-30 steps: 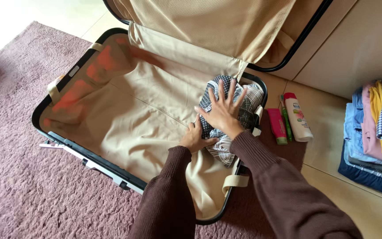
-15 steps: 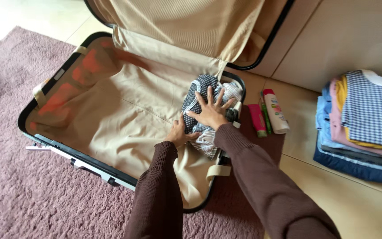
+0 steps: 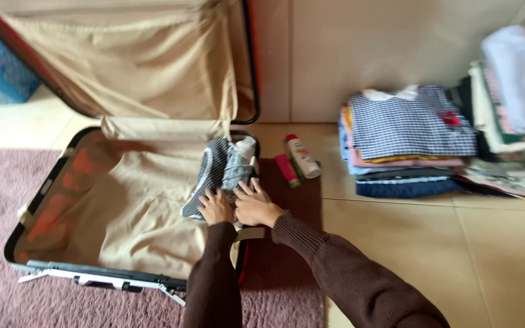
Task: The person sits on the floor and folds several garments one by one, including a plaid shirt, a patterned top, a checkered shirt, and a yellow dress. Each item is folded neatly and placed into an open red suitcase.
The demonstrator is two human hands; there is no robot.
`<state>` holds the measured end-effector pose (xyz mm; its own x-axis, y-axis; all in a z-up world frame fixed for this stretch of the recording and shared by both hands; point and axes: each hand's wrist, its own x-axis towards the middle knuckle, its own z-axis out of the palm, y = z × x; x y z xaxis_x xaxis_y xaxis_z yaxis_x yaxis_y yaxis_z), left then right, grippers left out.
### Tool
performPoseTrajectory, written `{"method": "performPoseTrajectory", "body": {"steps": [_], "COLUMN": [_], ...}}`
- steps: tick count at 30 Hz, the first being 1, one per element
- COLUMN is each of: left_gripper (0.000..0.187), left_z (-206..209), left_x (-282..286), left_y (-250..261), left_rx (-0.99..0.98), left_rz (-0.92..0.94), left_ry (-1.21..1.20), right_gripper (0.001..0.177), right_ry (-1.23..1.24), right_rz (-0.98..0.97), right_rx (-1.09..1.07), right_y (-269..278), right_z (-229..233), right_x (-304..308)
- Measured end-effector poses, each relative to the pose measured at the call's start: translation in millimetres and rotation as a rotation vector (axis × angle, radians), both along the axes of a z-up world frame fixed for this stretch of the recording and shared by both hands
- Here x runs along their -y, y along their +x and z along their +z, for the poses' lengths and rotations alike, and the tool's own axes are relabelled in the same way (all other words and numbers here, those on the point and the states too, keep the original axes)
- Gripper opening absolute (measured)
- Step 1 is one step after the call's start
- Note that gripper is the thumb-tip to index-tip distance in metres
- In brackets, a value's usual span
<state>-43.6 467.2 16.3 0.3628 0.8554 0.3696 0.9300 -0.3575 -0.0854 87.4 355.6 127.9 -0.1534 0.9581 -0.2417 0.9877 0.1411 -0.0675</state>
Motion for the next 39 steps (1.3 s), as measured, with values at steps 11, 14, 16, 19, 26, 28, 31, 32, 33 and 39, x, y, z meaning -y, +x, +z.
{"method": "performPoseTrajectory", "body": {"steps": [11, 14, 16, 19, 26, 28, 31, 32, 33, 39], "left_gripper": [0.034, 0.033, 0.042, 0.039, 0.043, 0.036, 0.021, 0.018, 0.015, 0.073], "left_z": [113.6, 125.7, 133.1, 145.1, 165.2, 166.4, 163.0, 162.0, 162.7, 194.4], "left_x": [149.5, 183.8, 208.0, 241.3, 267.2, 266.9, 277.1, 283.9, 288.8, 297.6], "left_y": [135.2, 213.0, 259.4, 320.5, 384.0, 383.8, 380.9, 378.3, 374.9, 378.8], "left_rx": [0.578, 0.574, 0.649, 0.632, 0.489, 0.54, 0.651, 0.676, 0.702, 1.756], "left_rz": [-0.409, -0.492, -0.666, -0.757, -0.71, -0.687, -0.689, -0.686, -0.68, -0.617], "left_ry": [-0.156, -0.242, -0.182, -0.219, -0.139, -0.108, -0.103, -0.175, -0.24, -1.679], "right_gripper": [0.049, 0.043, 0.049, 0.058, 0.065, 0.062, 0.049, 0.044, 0.041, 0.028], "right_ry": [0.709, 0.979, 0.952, 0.819, 0.68, 0.688, 0.779, 0.826, 0.728, 1.056], "right_rz": [-0.392, -0.549, -0.574, -0.55, -0.494, -0.49, -0.509, -0.516, -0.655, -0.788], "right_rx": [-0.33, -0.299, -0.217, -0.233, -0.345, -0.377, -0.369, -0.355, -0.43, -0.562], "right_y": [206.4, 277.1, 320.1, 363.4, 397.3, 402.4, 408.4, 411.9, 415.6, 412.2], "right_z": [22.5, 43.1, 58.7, 71.1, 64.1, 60.1, 51.4, 49.9, 50.1, 74.4], "right_x": [169.8, 207.1, 231.2, 261.3, 271.8, 269.7, 268.7, 266.6, 261.8, 246.4]}}
